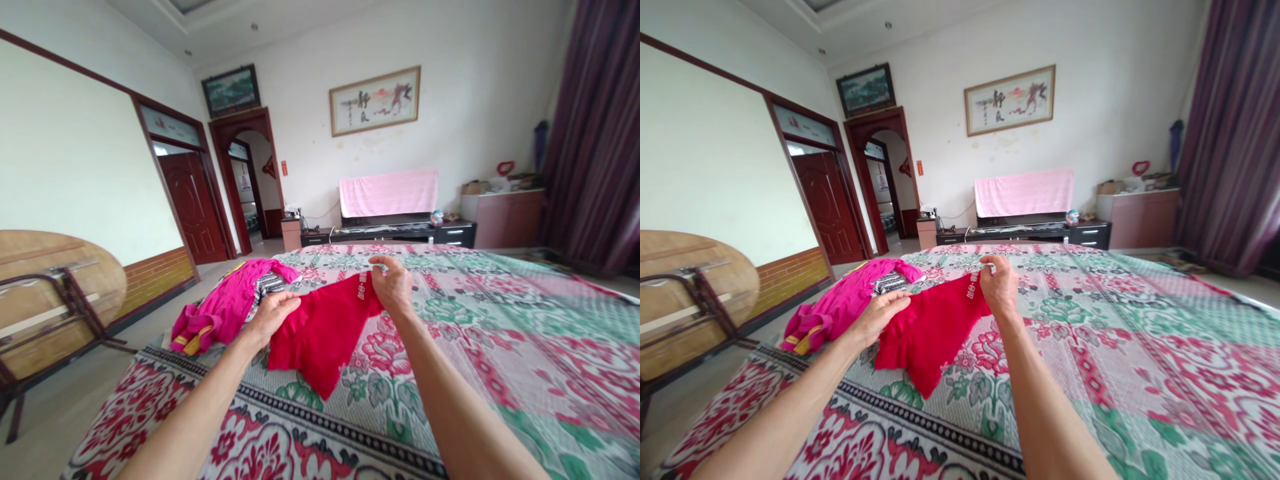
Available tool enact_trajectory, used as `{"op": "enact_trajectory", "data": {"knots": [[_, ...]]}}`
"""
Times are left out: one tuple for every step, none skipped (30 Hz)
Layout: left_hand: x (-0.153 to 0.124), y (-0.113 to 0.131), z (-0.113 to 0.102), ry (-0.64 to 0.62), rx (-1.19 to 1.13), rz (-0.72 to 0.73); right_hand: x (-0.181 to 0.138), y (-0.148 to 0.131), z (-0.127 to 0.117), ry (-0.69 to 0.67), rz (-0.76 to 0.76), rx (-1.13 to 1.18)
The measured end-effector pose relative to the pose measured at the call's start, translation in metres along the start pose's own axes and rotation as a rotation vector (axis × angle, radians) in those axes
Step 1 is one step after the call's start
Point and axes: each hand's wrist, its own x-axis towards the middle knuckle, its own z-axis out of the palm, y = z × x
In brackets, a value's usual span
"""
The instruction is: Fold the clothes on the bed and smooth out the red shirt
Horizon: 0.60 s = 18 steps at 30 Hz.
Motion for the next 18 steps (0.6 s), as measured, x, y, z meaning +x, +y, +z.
{"op": "enact_trajectory", "data": {"knots": [[0.0, -0.006, 0.001, -0.053, 0.017, -0.04, -0.002, 0.0, 0.003, -0.032, -0.029, -0.022], [0.0, -0.012, 0.002, -0.102, 0.038, -0.078, -0.005, 0.0, 0.005, -0.083, -0.039, -0.014], [0.0, -0.018, 0.003, -0.139, 0.056, -0.108, -0.008, -0.001, 0.008, -0.146, -0.033, 0.015], [-0.001, -0.024, 0.003, -0.167, 0.067, -0.127, -0.011, -0.003, 0.011, -0.224, -0.019, 0.05], [-0.002, -0.029, 0.003, -0.185, 0.069, -0.136, -0.015, -0.005, 0.014, -0.312, -0.006, 0.077], [-0.002, -0.034, 0.003, -0.191, 0.068, -0.134, -0.019, -0.008, 0.017, -0.401, -0.003, 0.083], [-0.003, -0.038, 0.003, -0.182, 0.071, -0.122, -0.025, -0.011, 0.021, -0.487, -0.01, 0.06], [-0.004, -0.041, 0.003, -0.166, 0.082, -0.105, -0.031, -0.014, 0.025, -0.56, -0.022, 0.011], [-0.005, -0.044, 0.004, -0.144, 0.103, -0.083, -0.037, -0.016, 0.029, -0.626, -0.038, -0.055], [-0.006, -0.046, 0.004, -0.122, 0.137, -0.061, -0.045, -0.018, 0.033, -0.676, -0.053, -0.126], [-0.006, -0.048, 0.005, -0.103, 0.183, -0.039, -0.052, -0.019, 0.037, -0.712, -0.064, -0.199], [-0.007, -0.049, 0.006, -0.092, 0.238, -0.018, -0.059, -0.019, 0.04, -0.744, -0.071, -0.268], [-0.007, -0.049, 0.007, -0.09, 0.297, 0.003, -0.066, -0.018, 0.044, -0.759, -0.082, -0.333], [-0.008, -0.049, 0.008, -0.092, 0.352, 0.026, -0.072, -0.017, 0.047, -0.764, -0.1, -0.392], [-0.008, -0.05, 0.009, -0.098, 0.394, 0.053, -0.076, -0.015, 0.048, -0.761, -0.118, -0.44], [-0.009, -0.05, 0.01, -0.101, 0.418, 0.084, -0.079, -0.014, 0.049, -0.745, -0.134, -0.47], [-0.009, -0.05, 0.012, -0.094, 0.425, 0.118, -0.081, -0.012, 0.049, -0.719, -0.143, -0.473], [-0.009, -0.05, 0.013, -0.078, 0.421, 0.155, -0.081, -0.012, 0.047, -0.683, -0.148, -0.444]]}}
